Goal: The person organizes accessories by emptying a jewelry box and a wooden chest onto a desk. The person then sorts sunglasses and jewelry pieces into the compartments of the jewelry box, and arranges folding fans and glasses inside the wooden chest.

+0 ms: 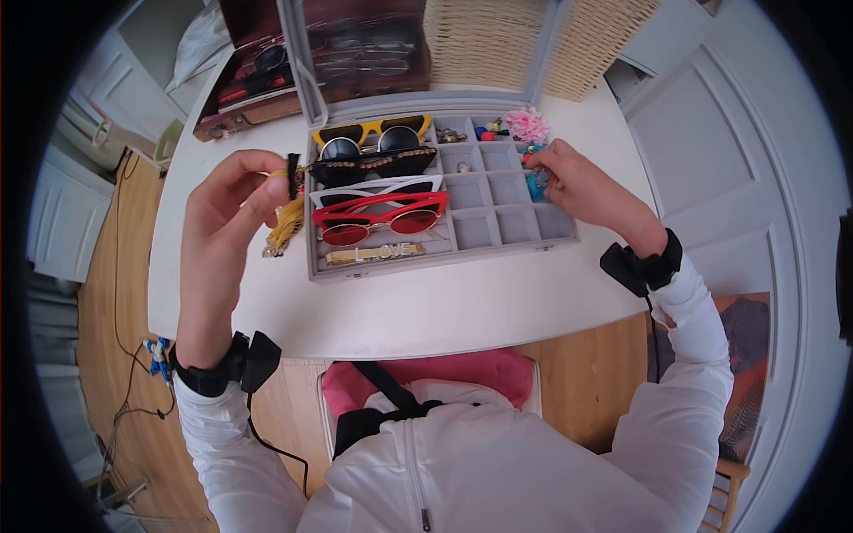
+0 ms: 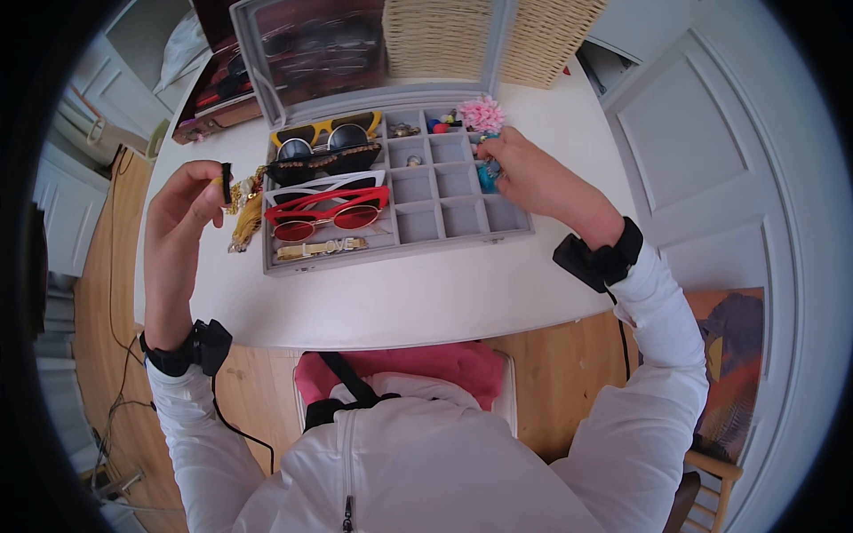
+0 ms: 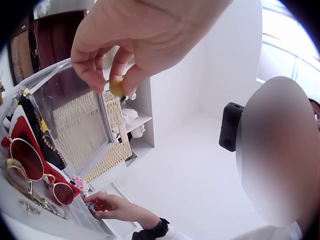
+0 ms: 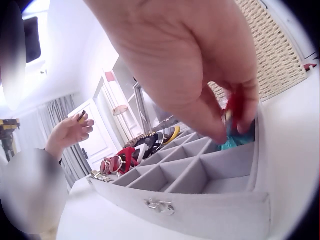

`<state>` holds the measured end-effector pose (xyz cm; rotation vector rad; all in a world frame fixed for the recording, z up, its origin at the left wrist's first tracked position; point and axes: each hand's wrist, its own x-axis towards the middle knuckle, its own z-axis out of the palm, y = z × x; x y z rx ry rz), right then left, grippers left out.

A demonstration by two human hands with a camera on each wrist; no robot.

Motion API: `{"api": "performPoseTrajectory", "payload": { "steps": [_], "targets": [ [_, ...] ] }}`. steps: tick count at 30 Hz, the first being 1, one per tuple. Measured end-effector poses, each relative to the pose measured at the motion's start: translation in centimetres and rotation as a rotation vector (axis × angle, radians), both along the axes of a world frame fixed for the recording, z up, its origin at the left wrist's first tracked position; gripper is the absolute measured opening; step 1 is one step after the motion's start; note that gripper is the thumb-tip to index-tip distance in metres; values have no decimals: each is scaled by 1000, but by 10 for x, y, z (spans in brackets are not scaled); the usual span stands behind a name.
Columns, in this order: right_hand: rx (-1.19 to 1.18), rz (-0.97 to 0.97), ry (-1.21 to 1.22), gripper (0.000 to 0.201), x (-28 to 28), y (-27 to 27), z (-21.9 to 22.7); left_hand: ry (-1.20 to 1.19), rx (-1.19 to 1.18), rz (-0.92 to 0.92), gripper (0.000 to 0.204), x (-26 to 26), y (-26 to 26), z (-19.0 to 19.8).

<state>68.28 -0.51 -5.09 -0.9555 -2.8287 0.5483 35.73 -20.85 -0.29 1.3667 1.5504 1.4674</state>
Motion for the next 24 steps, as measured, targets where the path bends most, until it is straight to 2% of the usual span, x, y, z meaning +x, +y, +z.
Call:
{"api": "performPoseTrajectory", "payload": {
  "steps": [4, 6, 8, 10, 12, 14, 16, 18, 20, 22, 24],
  "targets": [
    [-196, -40, 105, 28, -4, -8, 14, -84, -81, -41, 18, 6, 2, -4],
    [41, -25, 2, 26, 2, -8, 18, -105, -85, -63, 19, 8, 5, -8],
    [23, 34, -34, 25, 11, -9, 18, -111, -85, -73, 21, 11, 6, -11],
    [-1, 123, -60, 25, 9, -10, 12, -215, -108, -145, 19, 14, 9, -8],
    [46, 72, -52, 26, 7, -11, 6, -334, -131, -186, 19, 21, 12, -6],
    [66, 97, -60, 30, 5, -15, 15, -348, -155, -204, 21, 26, 13, -3],
    [-8, -42, 67, 38, -13, -38, 48, -372, -179, -242, 23, 39, 17, -3],
    [-91, 89, 352, 47, -31, -63, 70, -354, -243, -311, 25, 58, 17, -2],
    [-248, 325, 486, 44, -40, -83, 66, -368, -256, -392, 27, 77, 17, -10],
    [-459, 239, 363, 23, -47, -107, 63, -189, -213, -466, 32, 92, 13, -18],
    [-430, 251, 395, 17, -46, -107, 53, -236, -242, -492, 36, 95, 11, -20]
  ]
}}
